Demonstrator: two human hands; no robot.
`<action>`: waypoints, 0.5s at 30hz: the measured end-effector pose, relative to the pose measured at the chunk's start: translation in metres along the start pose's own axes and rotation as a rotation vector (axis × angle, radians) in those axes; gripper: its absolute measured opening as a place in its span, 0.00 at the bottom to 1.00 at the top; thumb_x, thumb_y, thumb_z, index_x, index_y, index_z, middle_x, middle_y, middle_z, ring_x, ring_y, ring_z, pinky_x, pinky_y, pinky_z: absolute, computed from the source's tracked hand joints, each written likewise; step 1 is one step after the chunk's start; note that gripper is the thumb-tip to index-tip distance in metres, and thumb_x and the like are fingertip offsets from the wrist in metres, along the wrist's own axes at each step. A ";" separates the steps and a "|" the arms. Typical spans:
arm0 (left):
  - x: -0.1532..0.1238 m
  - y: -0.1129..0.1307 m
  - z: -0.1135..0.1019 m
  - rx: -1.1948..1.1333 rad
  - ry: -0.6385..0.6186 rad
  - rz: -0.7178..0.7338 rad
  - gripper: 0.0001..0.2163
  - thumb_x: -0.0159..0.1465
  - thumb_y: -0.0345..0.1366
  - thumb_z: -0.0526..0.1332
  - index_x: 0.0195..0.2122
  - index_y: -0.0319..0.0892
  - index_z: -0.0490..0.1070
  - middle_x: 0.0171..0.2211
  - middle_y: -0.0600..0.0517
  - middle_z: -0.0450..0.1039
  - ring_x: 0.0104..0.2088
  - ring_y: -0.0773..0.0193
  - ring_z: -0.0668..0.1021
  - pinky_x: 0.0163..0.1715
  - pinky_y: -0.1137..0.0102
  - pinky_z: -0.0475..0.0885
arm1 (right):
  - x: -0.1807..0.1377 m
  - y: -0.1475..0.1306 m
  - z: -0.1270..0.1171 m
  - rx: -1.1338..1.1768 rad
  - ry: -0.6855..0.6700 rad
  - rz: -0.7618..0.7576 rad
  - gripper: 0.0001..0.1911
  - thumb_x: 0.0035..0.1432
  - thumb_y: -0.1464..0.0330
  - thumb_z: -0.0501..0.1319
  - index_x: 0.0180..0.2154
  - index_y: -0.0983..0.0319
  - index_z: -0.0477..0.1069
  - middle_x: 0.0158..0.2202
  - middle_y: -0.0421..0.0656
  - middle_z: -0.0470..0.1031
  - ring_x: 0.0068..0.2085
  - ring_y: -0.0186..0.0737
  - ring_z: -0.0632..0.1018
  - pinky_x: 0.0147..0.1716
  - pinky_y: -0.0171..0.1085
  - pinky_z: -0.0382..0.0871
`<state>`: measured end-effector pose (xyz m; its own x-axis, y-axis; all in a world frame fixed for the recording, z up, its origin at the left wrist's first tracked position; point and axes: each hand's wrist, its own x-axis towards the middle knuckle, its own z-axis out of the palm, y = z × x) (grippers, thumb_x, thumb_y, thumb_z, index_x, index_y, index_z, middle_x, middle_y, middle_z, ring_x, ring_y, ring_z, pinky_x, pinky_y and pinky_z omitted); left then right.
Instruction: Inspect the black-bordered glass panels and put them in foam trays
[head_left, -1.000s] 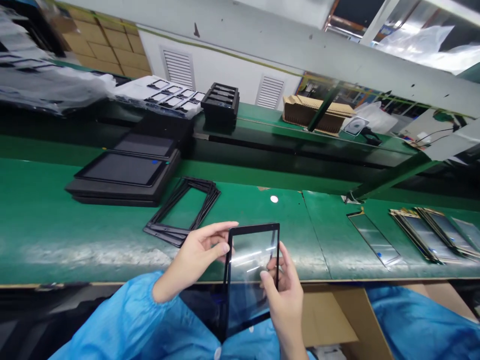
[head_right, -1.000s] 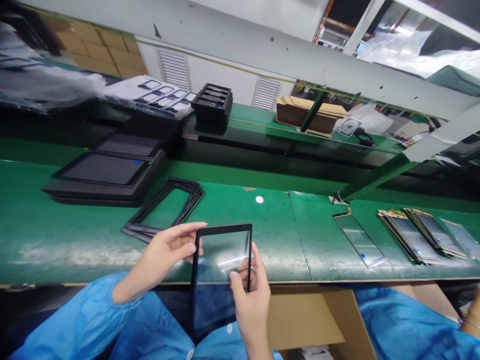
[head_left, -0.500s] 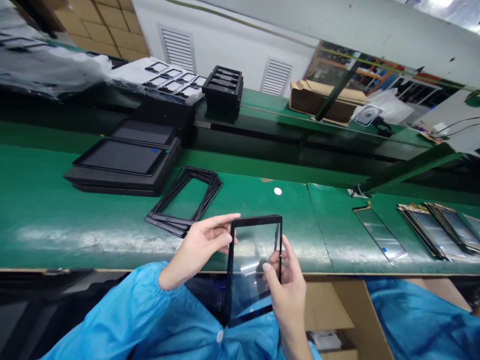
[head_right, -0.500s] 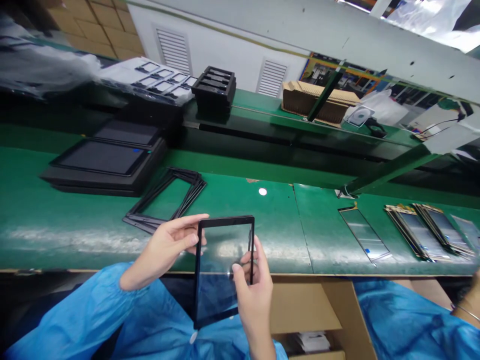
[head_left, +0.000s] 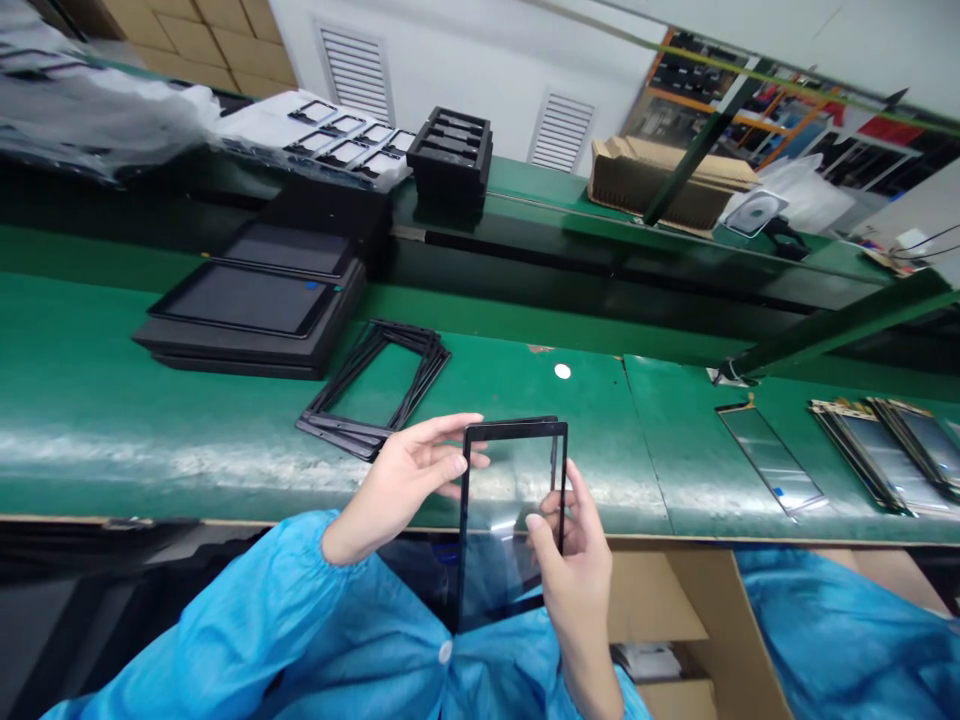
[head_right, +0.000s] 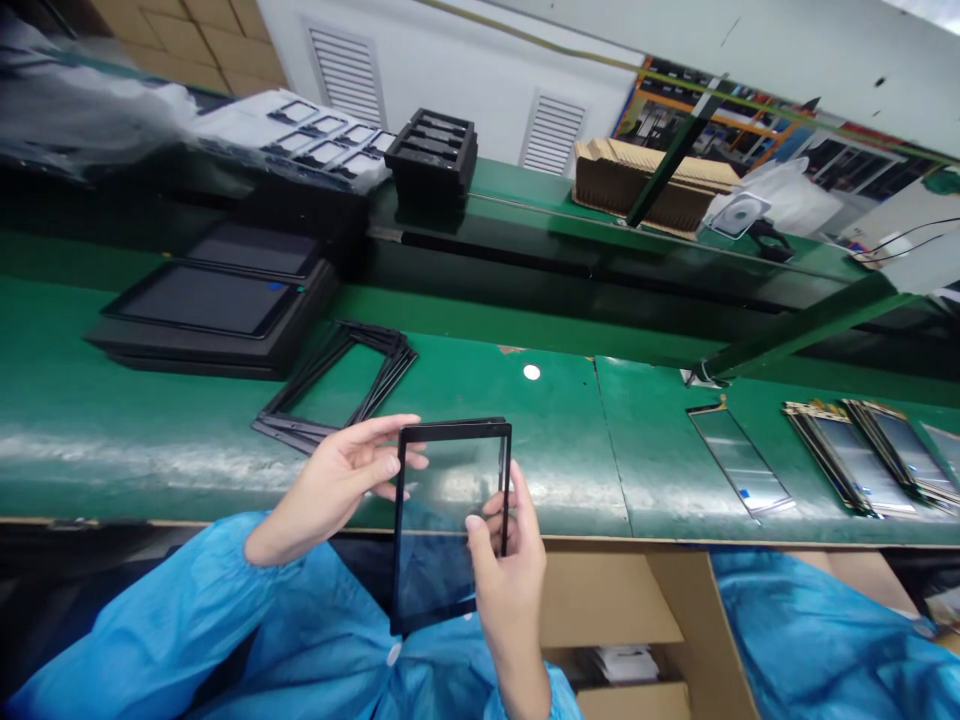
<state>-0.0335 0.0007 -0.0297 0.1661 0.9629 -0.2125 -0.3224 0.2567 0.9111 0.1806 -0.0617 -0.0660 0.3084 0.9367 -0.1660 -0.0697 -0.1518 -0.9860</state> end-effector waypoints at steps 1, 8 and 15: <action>0.000 0.000 0.000 0.006 0.000 0.000 0.22 0.64 0.40 0.76 0.59 0.48 0.81 0.43 0.45 0.87 0.46 0.53 0.88 0.31 0.76 0.83 | 0.000 0.000 0.000 -0.006 -0.002 -0.003 0.39 0.59 0.62 0.74 0.69 0.52 0.68 0.38 0.38 0.75 0.29 0.32 0.74 0.30 0.31 0.75; -0.001 0.001 0.001 0.018 0.012 0.000 0.23 0.64 0.41 0.76 0.60 0.47 0.80 0.43 0.43 0.88 0.48 0.51 0.88 0.31 0.76 0.83 | 0.000 -0.002 -0.002 -0.029 -0.011 -0.018 0.38 0.60 0.62 0.72 0.70 0.52 0.67 0.38 0.38 0.75 0.30 0.32 0.74 0.31 0.32 0.76; 0.000 0.006 0.001 0.081 0.088 -0.017 0.21 0.61 0.42 0.78 0.56 0.47 0.83 0.49 0.44 0.86 0.46 0.48 0.89 0.29 0.76 0.83 | 0.001 0.005 -0.004 -0.293 0.022 -0.252 0.35 0.63 0.62 0.69 0.70 0.54 0.68 0.50 0.48 0.77 0.42 0.44 0.81 0.41 0.42 0.80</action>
<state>-0.0341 0.0023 -0.0235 0.0870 0.9629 -0.2554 -0.2433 0.2692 0.9318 0.1844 -0.0628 -0.0712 0.3013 0.9497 0.0850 0.2841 -0.0043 -0.9588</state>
